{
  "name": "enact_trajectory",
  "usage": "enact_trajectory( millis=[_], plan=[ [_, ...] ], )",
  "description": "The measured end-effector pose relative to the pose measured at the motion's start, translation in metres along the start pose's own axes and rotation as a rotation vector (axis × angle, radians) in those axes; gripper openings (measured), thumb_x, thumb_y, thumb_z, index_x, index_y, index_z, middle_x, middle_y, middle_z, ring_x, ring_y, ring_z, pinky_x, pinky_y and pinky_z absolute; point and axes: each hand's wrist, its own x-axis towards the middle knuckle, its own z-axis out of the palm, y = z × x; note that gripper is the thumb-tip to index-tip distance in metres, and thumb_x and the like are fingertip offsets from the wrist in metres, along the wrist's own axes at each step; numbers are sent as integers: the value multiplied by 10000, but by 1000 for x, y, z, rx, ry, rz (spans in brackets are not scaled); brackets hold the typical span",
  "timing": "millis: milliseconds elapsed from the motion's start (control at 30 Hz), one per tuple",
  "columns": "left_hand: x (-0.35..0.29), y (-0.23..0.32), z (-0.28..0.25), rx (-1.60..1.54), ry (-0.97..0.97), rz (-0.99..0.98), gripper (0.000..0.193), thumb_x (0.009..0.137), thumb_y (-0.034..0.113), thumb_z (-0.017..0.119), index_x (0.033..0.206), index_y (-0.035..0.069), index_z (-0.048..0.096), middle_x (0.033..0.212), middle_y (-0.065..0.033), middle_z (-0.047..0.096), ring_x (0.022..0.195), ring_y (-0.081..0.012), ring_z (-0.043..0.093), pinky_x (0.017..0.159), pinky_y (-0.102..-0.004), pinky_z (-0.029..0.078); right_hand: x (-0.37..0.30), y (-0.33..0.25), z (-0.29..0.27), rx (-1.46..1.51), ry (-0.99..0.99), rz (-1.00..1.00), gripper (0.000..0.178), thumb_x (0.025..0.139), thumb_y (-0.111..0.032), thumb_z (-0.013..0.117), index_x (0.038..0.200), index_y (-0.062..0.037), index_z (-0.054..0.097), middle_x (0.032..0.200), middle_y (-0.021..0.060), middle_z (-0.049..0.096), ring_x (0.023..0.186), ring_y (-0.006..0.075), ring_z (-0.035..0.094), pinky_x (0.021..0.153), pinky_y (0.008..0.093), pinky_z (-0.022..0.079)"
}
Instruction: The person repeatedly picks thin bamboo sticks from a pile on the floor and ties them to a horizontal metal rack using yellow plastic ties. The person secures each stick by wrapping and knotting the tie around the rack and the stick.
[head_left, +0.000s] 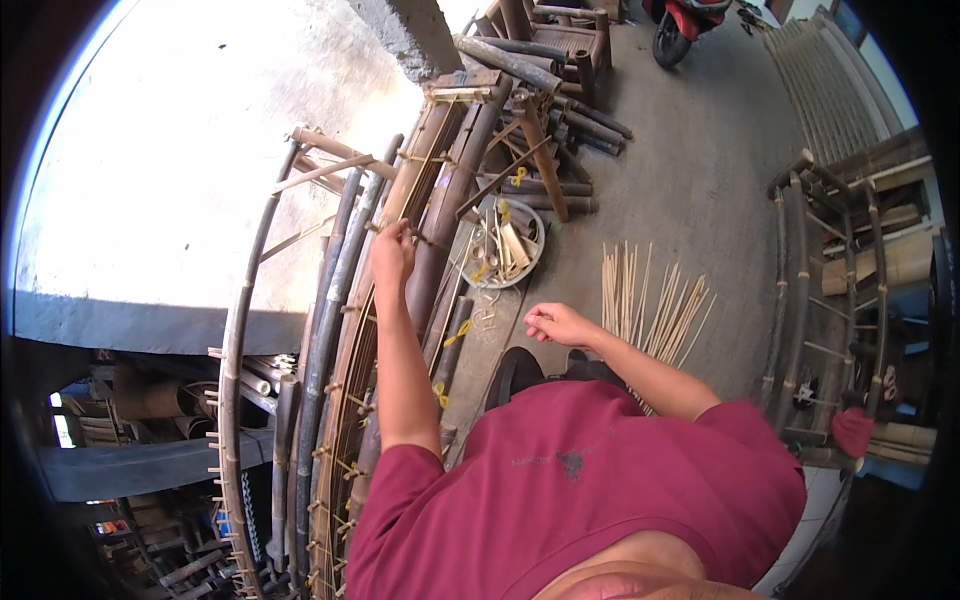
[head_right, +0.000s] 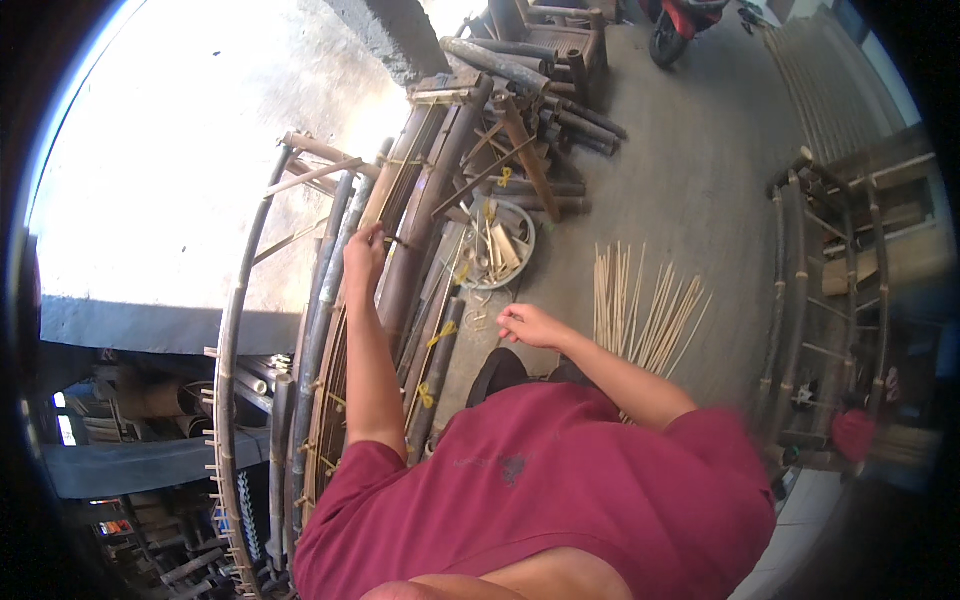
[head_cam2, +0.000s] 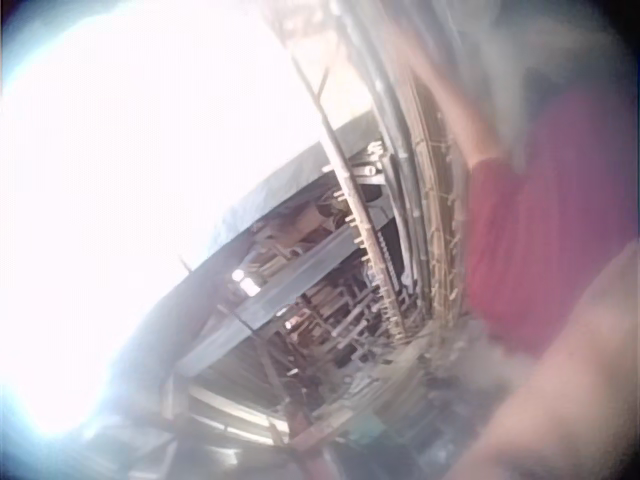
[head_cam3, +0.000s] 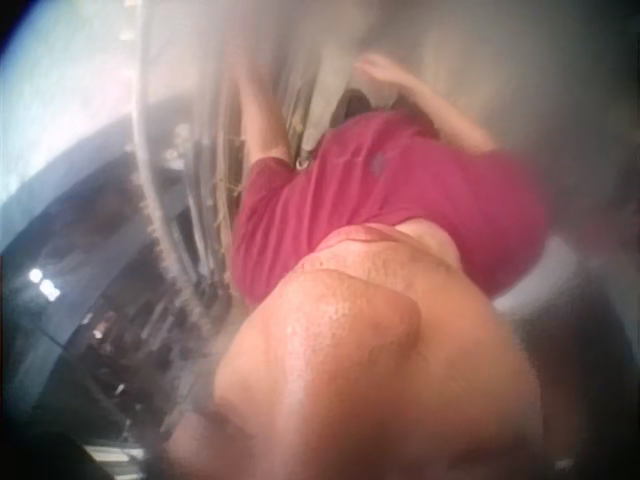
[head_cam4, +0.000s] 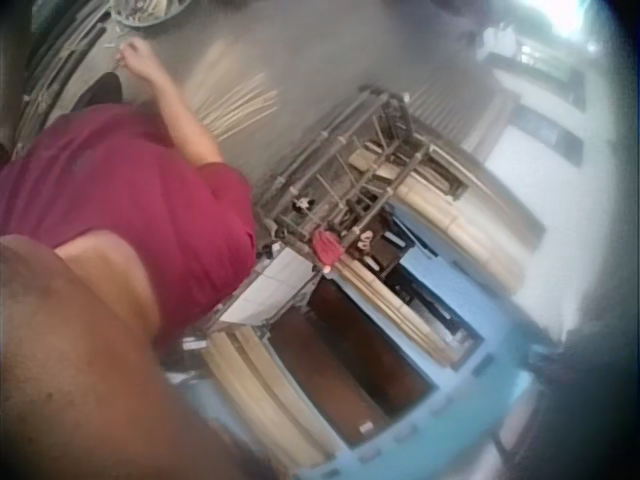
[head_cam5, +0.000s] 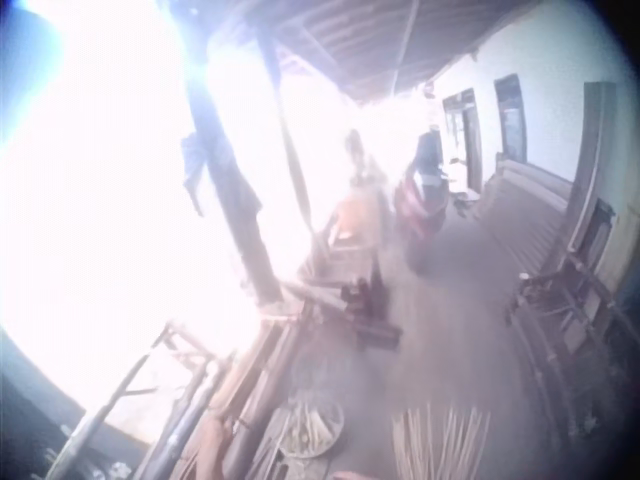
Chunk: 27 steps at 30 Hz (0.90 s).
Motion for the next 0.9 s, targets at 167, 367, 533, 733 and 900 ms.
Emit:
enact_trajectory(
  millis=[167, 367, 533, 733, 900],
  plan=[
    [96, -8, 51, 188, 59, -25, 308, 855, 214, 670, 1122, 62, 683, 1017, -222, 688, 981, -374, 657, 872, -449, 504, 49, -47, -58, 37, 76, -22, 284, 996, -289, 513, 1115, -49, 605, 969, 65, 678, 766, 98, 594, 679, 256, 484],
    [133, -29, 81, -49, 89, -33, 183, 876, 201, 663, 949, 41, 711, 819, -196, 694, 768, -348, 688, 712, -407, 521, 106, -53, -116, 70, 96, 142, 270, 1004, -286, 500, 1106, -65, 617, 962, 53, 680, 770, 94, 593, 687, 253, 490],
    [128, -2, 57, -144, 20, -121, 199, 907, 200, 649, 974, 20, 701, 797, -193, 689, 740, -281, 695, 693, -372, 515, 165, -73, -141, -51, -52, 175, 268, 1000, -290, 508, 1085, -62, 620, 946, 50, 677, 760, 91, 580, 666, 245, 479],
    [146, -1, 74, -59, -27, -263, 213, 891, 216, 646, 986, 40, 720, 879, -229, 681, 854, -367, 685, 763, -420, 518, 247, -137, -136, -154, -286, -31, 257, 1003, -257, 510, 1077, -30, 605, 929, 39, 661, 749, 93, 577, 694, 248, 492],
    [153, 9, 74, 31, -61, -226, 231, 908, 198, 612, 1034, 29, 706, 959, -236, 686, 900, -369, 681, 799, -409, 518, 279, -169, -133, -56, -343, 48, 257, 997, -261, 510, 1070, -43, 626, 936, 26, 660, 788, 89, 577, 701, 241, 487]
  ],
)
